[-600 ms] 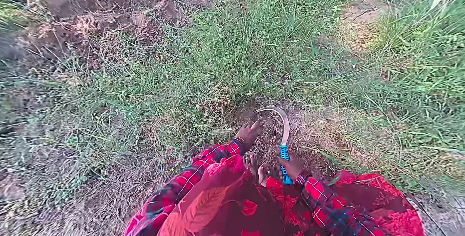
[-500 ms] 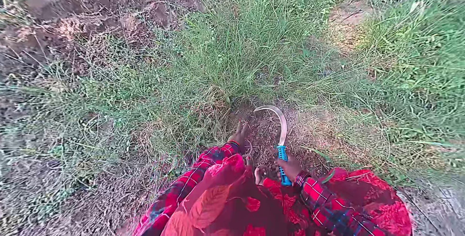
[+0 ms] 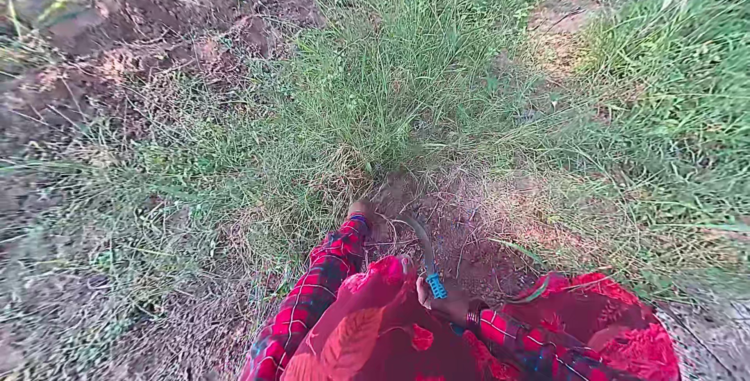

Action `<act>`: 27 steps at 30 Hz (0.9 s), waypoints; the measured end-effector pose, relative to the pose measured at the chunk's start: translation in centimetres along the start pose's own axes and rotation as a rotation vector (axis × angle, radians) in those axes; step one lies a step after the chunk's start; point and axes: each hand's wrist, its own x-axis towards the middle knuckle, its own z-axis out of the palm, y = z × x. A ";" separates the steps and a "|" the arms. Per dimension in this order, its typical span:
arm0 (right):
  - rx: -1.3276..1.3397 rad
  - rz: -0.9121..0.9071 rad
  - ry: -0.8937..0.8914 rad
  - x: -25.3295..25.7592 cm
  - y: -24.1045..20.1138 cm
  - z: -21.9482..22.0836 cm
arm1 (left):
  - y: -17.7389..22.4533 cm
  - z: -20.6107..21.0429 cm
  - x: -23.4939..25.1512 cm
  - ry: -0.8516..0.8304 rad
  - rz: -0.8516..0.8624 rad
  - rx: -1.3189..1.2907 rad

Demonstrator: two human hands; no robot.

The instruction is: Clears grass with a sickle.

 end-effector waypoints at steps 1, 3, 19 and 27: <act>-0.011 -0.018 0.007 -1.3 0.6 -0.2 | 0.9 -2.0 -2.1 0.063 -0.008 -0.023; 0.085 -0.045 0.103 -3.1 0.8 -1.7 | 2.8 -7.6 -4.5 -0.143 -0.138 0.002; -0.127 -0.138 -0.025 1.6 -5.0 5.3 | -21.1 -4.4 0.1 -0.019 -0.287 0.367; 0.161 -0.191 0.404 0.1 -10.1 -3.0 | -28.4 -6.2 -6.2 0.000 -0.495 0.246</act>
